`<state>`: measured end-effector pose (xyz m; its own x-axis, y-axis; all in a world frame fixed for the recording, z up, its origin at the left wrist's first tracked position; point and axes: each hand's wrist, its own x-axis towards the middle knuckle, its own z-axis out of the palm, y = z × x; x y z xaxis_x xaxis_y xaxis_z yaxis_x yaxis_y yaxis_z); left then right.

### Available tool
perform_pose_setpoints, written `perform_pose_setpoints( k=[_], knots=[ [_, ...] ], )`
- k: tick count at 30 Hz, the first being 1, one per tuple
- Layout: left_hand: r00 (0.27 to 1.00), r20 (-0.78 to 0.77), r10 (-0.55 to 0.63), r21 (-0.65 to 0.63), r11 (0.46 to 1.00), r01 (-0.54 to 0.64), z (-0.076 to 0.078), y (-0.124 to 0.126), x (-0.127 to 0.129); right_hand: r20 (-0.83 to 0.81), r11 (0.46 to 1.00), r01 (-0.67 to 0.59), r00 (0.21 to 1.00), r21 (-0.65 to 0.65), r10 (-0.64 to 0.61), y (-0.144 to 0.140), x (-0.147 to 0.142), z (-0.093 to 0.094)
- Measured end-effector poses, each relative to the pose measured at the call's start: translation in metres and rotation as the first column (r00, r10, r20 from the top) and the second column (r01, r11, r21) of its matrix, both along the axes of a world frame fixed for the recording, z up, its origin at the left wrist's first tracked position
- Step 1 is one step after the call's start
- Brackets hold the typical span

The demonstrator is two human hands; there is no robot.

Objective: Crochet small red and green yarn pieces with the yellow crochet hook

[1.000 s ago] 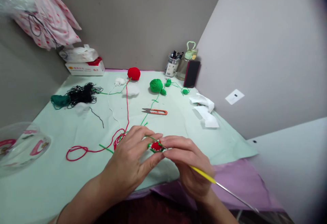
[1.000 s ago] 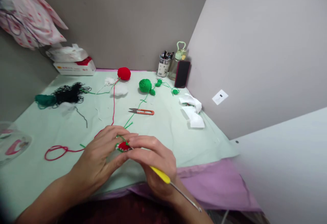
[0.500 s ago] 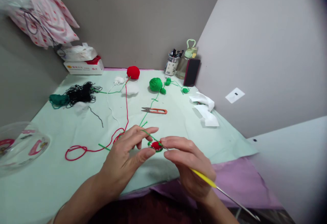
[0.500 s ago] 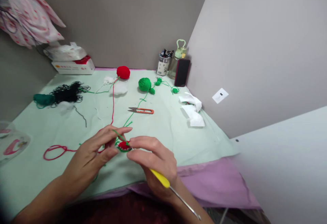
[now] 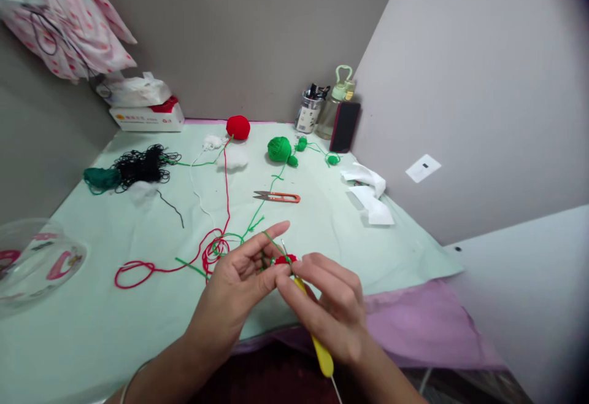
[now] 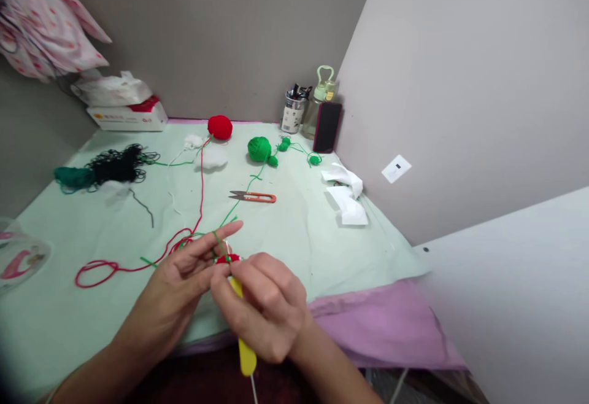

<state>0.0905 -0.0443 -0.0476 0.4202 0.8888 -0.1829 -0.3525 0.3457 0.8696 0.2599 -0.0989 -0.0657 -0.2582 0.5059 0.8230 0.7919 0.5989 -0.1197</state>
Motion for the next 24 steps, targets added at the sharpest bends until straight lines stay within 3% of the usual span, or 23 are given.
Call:
perform_pose_setpoints(
  k=[3, 6, 9, 14, 18, 24],
  knots=[
    [0.982, 0.115, -0.147, -0.167, 0.972, 0.165, 0.001, 0.001, 0.0, 0.007, 0.998, -0.048, 0.999, 0.04, 0.048, 0.001, 0.001, -0.004],
    [0.974, 0.099, -0.203, -0.173, 0.96, 0.218, -0.001, 0.004, -0.005, -0.118, 0.979, -0.2, 0.974, -0.038, 0.195, 0.008, 0.007, -0.005],
    [0.982, -0.007, -0.191, -0.062, 0.98, 0.19, -0.004, 0.011, -0.011, -0.231, 0.946, -0.307, 0.932, -0.1, 0.278, 0.013, 0.012, -0.003],
    [0.944, -0.323, -0.069, 0.228, 0.962, 0.149, -0.002, 0.02, -0.017, -0.18, 0.933, -0.304, 0.946, -0.194, 0.271, 0.01, 0.019, -0.001],
    [0.857, -0.504, 0.109, 0.45, 0.88, 0.153, 0.002, 0.021, -0.017, -0.204, 0.917, -0.315, 0.942, -0.246, 0.269, 0.005, 0.02, -0.004],
    [0.813, -0.514, 0.273, 0.653, 0.739, 0.165, 0.0, 0.021, -0.019, -0.378, 0.893, -0.343, 0.899, -0.292, 0.222, -0.001, 0.014, -0.005]
  ],
)
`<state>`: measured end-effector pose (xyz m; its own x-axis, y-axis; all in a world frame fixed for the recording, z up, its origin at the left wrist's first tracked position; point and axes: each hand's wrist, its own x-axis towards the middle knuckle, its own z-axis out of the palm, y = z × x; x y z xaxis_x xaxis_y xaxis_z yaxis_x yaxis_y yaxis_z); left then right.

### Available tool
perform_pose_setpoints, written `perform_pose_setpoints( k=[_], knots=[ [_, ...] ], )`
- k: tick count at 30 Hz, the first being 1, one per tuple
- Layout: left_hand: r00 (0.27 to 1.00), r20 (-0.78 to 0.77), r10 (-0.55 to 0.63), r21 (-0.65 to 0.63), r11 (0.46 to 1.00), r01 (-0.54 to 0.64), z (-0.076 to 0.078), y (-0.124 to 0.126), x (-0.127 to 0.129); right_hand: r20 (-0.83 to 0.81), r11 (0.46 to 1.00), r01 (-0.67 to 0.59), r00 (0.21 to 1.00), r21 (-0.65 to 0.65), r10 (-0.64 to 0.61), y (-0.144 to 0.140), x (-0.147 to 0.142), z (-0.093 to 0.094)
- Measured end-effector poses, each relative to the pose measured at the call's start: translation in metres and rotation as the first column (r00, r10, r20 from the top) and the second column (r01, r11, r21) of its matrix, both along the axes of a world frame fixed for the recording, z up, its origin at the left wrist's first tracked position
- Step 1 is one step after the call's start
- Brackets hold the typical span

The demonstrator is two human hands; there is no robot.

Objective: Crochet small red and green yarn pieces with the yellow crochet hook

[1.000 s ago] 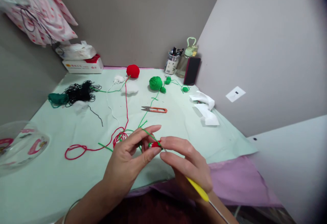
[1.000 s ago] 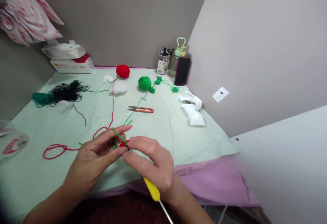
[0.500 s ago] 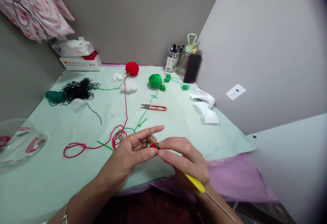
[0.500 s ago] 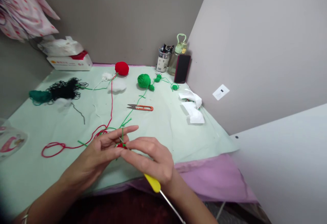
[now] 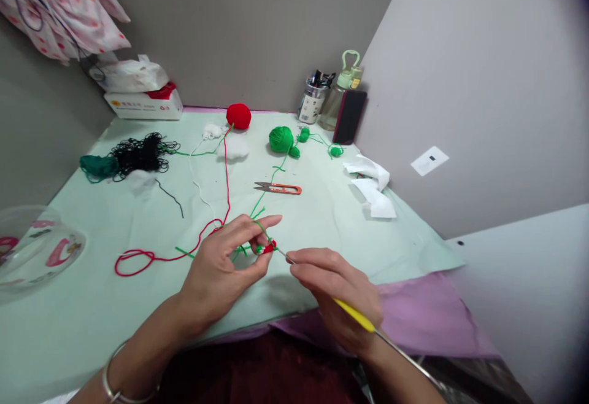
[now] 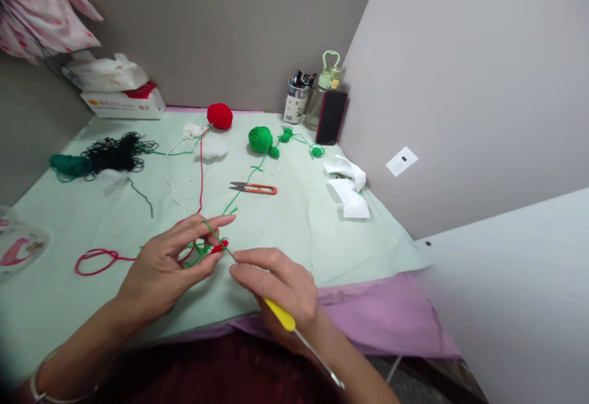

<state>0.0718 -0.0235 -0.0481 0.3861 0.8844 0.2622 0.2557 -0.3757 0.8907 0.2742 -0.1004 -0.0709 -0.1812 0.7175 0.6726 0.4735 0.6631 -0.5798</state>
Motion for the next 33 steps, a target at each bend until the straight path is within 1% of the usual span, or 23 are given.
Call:
perform_pose_setpoints(
  k=[2, 4, 5, 7, 9, 11, 16, 18, 23, 25, 27, 30, 33],
  knots=[
    [1.0, -0.006, 0.022, 0.016, 1.0, -0.022, -0.001, 0.0, 0.0, -0.06, 0.999, 0.011, 0.998, -0.044, -0.014, -0.001, -0.003, 0.002],
    [0.999, 0.004, 0.035, -0.017, 0.999, -0.035, -0.002, -0.001, 0.001, -0.123, 0.996, 0.009, 0.992, -0.089, -0.02, -0.002, -0.006, 0.003],
    [0.999, 0.023, 0.039, -0.057, 0.998, -0.038, -0.002, -0.002, 0.001, -0.156, 0.994, 0.011, 0.987, -0.109, -0.028, -0.002, -0.007, 0.003],
    [0.996, 0.084, 0.035, -0.186, 0.982, -0.019, -0.004, -0.003, 0.003, -0.211, 0.99, 0.026, 0.976, -0.137, -0.055, -0.002, -0.009, 0.002],
    [0.987, 0.16, 0.021, -0.332, 0.943, 0.034, -0.005, -0.004, 0.003, -0.234, 0.988, 0.043, 0.969, -0.146, -0.076, -0.002, -0.009, 0.002],
    [0.974, 0.225, 0.003, -0.435, 0.895, 0.097, -0.007, -0.004, 0.003, -0.229, 0.988, 0.05, 0.97, -0.147, -0.083, -0.003, -0.008, 0.002],
    [0.926, 0.378, 0.003, -0.557, 0.799, 0.225, -0.01, -0.006, 0.004, -0.202, 0.989, 0.05, 0.976, -0.141, -0.078, -0.005, -0.007, 0.005],
    [0.912, 0.409, 0.022, -0.578, 0.78, 0.24, -0.009, -0.006, 0.005, -0.203, 0.99, 0.046, 0.977, -0.133, -0.073, -0.006, -0.007, 0.006],
    [0.937, 0.347, 0.04, -0.552, 0.816, 0.169, -0.009, -0.007, 0.007, -0.195, 0.992, 0.04, 0.979, -0.12, -0.063, -0.005, -0.008, 0.005],
    [0.952, 0.301, 0.052, -0.521, 0.845, 0.118, -0.008, -0.008, 0.007, -0.205, 0.992, 0.048, 0.976, -0.118, -0.071, -0.004, -0.008, 0.005],
    [0.963, 0.26, 0.071, -0.459, 0.887, 0.059, -0.006, -0.009, 0.008, -0.219, 0.991, 0.048, 0.973, -0.125, -0.075, -0.003, -0.009, 0.004],
    [0.97, 0.228, 0.088, -0.38, 0.925, 0.005, -0.005, -0.01, 0.013, -0.251, 0.981, 0.048, 0.963, -0.19, -0.095, -0.003, -0.009, 0.004],
    [0.975, 0.201, 0.094, -0.361, 0.932, -0.016, -0.005, -0.011, 0.016, -0.307, 0.963, 0.048, 0.943, -0.265, -0.131, -0.005, -0.011, 0.002]
  ],
)
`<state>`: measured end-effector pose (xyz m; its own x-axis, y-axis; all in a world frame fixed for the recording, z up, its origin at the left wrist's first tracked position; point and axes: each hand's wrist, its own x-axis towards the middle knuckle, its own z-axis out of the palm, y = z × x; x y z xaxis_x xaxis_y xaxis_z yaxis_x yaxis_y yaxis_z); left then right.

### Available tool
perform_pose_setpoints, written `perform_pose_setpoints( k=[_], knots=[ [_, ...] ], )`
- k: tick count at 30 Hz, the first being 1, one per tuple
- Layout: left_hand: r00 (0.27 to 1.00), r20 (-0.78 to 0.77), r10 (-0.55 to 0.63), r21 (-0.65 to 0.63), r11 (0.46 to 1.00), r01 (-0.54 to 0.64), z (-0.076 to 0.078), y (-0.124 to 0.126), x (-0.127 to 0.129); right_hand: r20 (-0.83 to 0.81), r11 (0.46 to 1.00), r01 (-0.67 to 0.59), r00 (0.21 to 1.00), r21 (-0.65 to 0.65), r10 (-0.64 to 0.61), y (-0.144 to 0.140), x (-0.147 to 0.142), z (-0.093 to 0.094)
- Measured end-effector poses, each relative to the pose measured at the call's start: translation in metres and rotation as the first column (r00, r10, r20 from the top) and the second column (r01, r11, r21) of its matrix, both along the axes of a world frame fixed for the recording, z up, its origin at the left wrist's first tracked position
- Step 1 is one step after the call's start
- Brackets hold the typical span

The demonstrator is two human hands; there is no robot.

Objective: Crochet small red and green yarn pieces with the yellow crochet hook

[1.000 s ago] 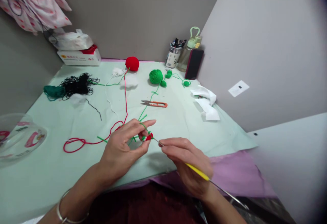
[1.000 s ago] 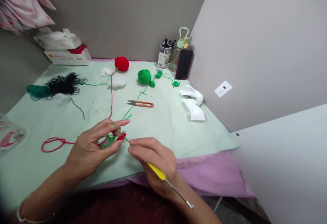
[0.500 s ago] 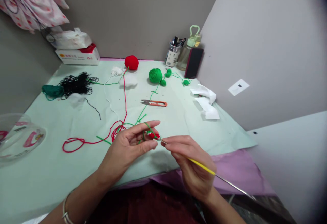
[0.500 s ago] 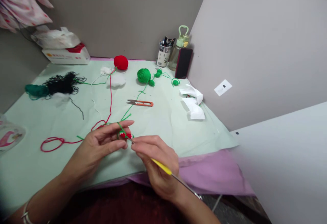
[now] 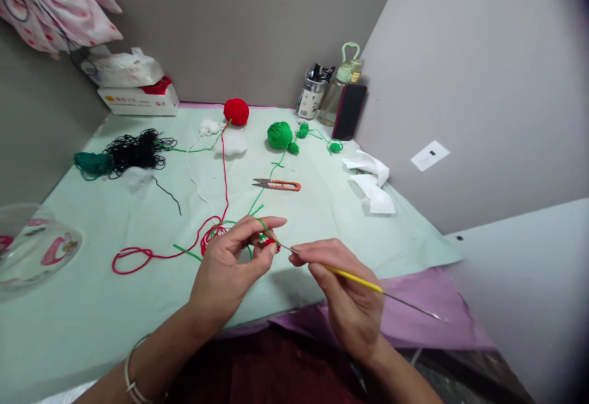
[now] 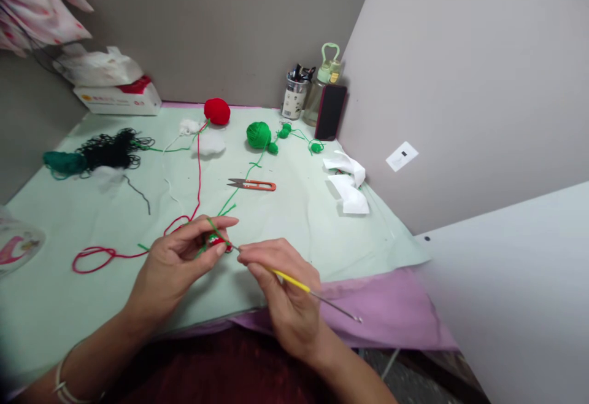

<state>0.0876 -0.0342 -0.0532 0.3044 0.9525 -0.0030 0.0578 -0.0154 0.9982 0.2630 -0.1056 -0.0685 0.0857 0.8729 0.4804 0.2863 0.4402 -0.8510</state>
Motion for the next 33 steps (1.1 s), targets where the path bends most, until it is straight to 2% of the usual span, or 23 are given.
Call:
perform_pose_setpoints(
  k=[3, 6, 12, 16, 23, 33],
  knots=[
    [1.0, -0.006, 0.002, -0.005, 1.0, -0.002, -0.002, 0.0, 0.0, -0.098, 0.999, 0.011, 0.995, -0.035, -0.015, -0.002, -0.002, -0.001],
    [0.999, 0.037, -0.015, -0.066, 0.998, 0.018, -0.004, 0.0, -0.002, -0.127, 0.999, 0.022, 0.992, -0.043, -0.027, -0.003, -0.004, -0.001],
    [0.979, 0.195, -0.063, -0.217, 0.971, 0.105, -0.006, 0.001, -0.002, 0.015, 0.999, 0.03, 0.999, 0.023, -0.031, -0.001, -0.002, 0.004],
    [0.961, 0.271, -0.053, -0.259, 0.958, 0.126, -0.007, 0.0, 0.001, 0.087, 0.995, 0.035, 0.995, 0.095, -0.044, -0.003, -0.003, 0.005],
    [0.955, 0.293, -0.038, -0.218, 0.97, 0.106, -0.012, -0.001, 0.005, 0.097, 0.992, 0.051, 0.993, 0.116, -0.063, -0.003, -0.006, 0.001],
    [0.985, 0.165, -0.049, -0.152, 0.986, 0.075, -0.008, -0.003, 0.006, -0.066, 0.998, 0.06, 0.996, -0.009, -0.06, -0.002, -0.008, 0.0]
  ],
)
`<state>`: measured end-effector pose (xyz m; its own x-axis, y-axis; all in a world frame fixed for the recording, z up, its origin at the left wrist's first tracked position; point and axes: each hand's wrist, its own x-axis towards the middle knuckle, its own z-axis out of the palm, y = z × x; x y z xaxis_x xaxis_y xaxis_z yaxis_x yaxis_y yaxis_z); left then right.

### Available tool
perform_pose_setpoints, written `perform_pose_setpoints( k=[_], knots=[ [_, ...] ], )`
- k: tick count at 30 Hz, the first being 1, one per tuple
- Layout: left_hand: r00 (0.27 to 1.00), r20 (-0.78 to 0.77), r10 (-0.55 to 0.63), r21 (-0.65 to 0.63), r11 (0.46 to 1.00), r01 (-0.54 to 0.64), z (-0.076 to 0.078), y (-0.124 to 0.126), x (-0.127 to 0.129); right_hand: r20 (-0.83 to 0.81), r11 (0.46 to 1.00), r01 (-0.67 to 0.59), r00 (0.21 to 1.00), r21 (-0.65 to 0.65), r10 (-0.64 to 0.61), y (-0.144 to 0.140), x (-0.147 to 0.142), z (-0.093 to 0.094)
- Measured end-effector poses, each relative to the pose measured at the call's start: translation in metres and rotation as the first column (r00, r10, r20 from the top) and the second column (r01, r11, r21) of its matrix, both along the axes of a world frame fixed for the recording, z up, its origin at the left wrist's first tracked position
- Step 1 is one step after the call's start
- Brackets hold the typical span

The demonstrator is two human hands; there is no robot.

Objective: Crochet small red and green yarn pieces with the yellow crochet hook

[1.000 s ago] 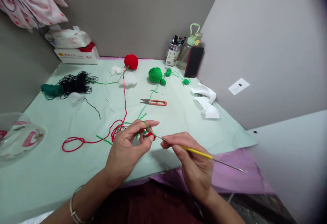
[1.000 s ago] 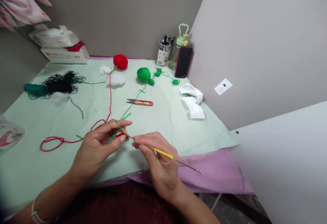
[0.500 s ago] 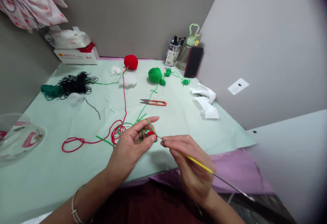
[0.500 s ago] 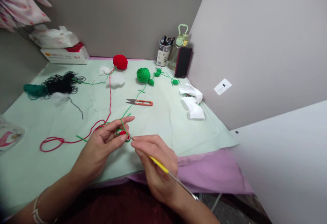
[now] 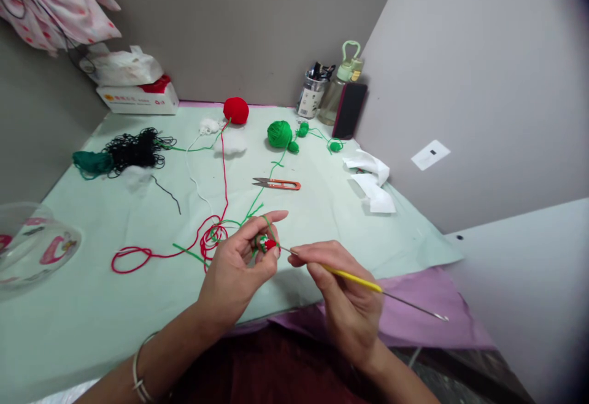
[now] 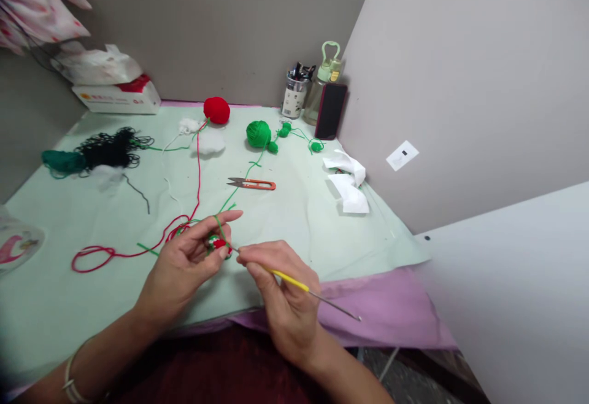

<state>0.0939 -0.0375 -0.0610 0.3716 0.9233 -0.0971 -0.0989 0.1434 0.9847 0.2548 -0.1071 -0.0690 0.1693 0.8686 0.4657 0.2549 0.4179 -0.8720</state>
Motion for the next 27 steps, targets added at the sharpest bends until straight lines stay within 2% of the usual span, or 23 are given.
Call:
perform_pose_setpoints(
  k=[6, 10, 14, 17, 21, 27],
  knots=[
    [0.999, 0.044, -0.022, -0.008, 1.0, 0.022, -0.003, -0.001, -0.002, -0.216, 0.995, -0.04, 0.976, -0.091, 0.02, 0.002, 0.0, -0.002],
    [0.995, 0.084, -0.057, 0.02, 0.998, 0.055, -0.002, -0.002, -0.005, -0.406, 0.981, -0.099, 0.914, -0.164, 0.025, 0.006, 0.001, -0.002],
    [0.992, 0.1, -0.079, 0.016, 0.997, 0.077, -0.002, -0.003, -0.007, -0.528, 0.975, -0.137, 0.849, -0.176, 0.024, 0.012, 0.001, 0.002],
    [0.99, 0.116, -0.083, 0.001, 0.997, 0.083, -0.001, -0.003, -0.008, -0.543, 0.976, -0.127, 0.84, -0.175, 0.012, 0.013, 0.001, 0.004],
    [0.985, 0.155, -0.082, -0.02, 0.996, 0.086, -0.002, -0.003, -0.008, -0.482, 0.981, -0.121, 0.875, -0.153, 0.033, 0.011, 0.004, 0.005],
    [0.985, 0.154, -0.077, -0.014, 0.997, 0.08, -0.005, -0.001, -0.008, -0.46, 0.981, -0.132, 0.886, -0.146, 0.051, 0.008, 0.004, 0.003]
  ],
)
